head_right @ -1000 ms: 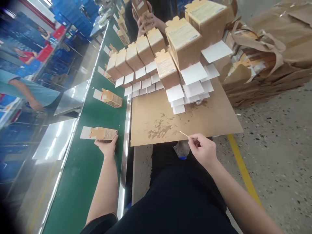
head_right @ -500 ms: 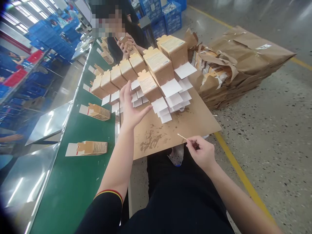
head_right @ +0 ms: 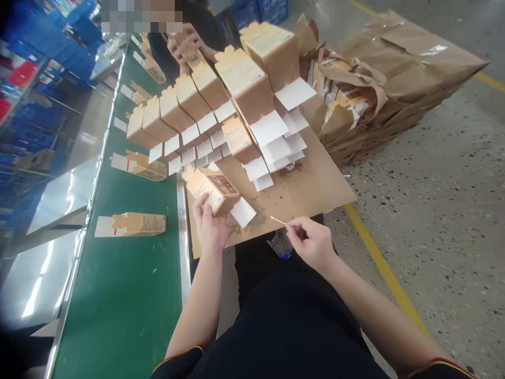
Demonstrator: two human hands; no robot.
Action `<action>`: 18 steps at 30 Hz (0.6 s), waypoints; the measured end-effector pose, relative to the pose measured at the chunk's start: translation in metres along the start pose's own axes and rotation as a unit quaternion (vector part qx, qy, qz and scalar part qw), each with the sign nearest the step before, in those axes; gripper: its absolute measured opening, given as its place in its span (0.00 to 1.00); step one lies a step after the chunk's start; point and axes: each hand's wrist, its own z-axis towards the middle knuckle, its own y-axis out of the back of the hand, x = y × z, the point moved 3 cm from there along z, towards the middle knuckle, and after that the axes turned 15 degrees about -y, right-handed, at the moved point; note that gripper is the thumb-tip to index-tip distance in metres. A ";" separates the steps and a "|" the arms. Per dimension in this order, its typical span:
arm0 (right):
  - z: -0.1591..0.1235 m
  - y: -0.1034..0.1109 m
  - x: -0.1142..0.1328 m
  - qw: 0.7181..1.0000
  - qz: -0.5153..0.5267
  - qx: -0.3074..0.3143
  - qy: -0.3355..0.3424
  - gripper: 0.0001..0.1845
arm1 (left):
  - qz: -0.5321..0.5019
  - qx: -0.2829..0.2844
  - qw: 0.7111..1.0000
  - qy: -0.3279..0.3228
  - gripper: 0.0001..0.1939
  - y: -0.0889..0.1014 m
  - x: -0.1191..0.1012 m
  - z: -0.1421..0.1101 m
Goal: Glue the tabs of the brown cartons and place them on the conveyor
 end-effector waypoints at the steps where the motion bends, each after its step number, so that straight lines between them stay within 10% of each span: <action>1: 0.000 -0.010 0.000 1.000 -0.005 0.023 0.011 0.12 | -0.014 -0.025 0.999 0.038 0.41 0.003 0.010 -0.009; 6: 0.005 -0.056 -0.005 0.992 -0.038 0.057 0.103 0.13 | -0.040 -0.065 0.992 0.101 0.69 0.010 0.039 -0.022; 18: 0.010 -0.074 -0.020 0.982 -0.101 0.062 0.147 0.14 | -0.011 0.007 0.996 0.084 0.44 0.009 0.041 -0.023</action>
